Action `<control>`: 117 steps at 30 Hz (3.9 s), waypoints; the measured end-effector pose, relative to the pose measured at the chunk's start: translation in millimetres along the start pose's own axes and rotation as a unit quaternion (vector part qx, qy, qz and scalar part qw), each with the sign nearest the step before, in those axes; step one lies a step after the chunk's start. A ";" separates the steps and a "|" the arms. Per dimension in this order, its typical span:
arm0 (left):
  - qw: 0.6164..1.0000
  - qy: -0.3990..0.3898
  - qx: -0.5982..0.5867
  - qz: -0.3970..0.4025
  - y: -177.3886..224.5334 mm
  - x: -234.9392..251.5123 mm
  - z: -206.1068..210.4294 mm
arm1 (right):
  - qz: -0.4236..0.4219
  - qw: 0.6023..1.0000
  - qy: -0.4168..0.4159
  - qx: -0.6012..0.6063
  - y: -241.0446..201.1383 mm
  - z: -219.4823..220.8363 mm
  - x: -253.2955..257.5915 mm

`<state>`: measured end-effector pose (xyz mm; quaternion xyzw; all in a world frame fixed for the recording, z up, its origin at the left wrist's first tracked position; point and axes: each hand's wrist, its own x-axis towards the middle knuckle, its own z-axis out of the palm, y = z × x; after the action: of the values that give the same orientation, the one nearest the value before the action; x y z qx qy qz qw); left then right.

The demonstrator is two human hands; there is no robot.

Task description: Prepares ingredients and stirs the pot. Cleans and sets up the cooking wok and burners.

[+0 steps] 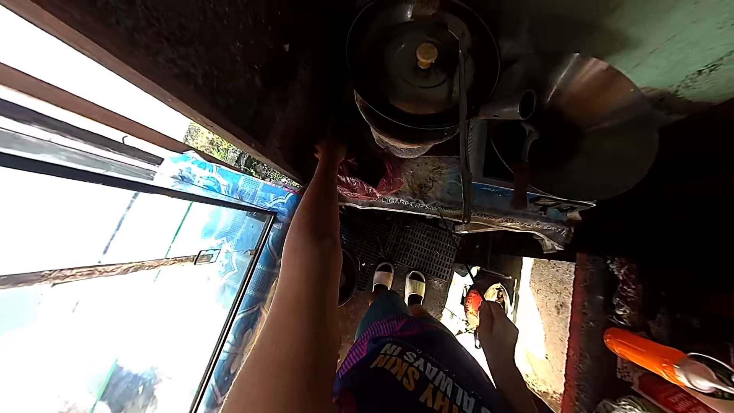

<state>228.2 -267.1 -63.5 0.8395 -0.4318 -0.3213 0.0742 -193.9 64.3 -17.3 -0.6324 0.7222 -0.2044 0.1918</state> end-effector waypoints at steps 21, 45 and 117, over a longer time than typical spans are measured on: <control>0.934 -0.148 -0.004 0.325 -16.1 -37.3 -17.0 | 0.008 1.000 -0.004 0.006 -4.9 7.7 -4.2; 0.983 0.101 0.120 0.094 69.7 47.0 20.4 | 0.034 0.999 0.007 0.007 -7.7 5.8 -21.0; 0.988 0.004 0.036 0.147 40.5 -81.4 49.5 | 0.027 0.994 -0.016 0.101 14.4 -16.8 -18.5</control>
<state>136.7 -221.6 -47.3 0.7706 -0.5614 -0.2873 0.0920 -212.6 85.3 -10.6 -0.5930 0.7118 -0.2605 0.2718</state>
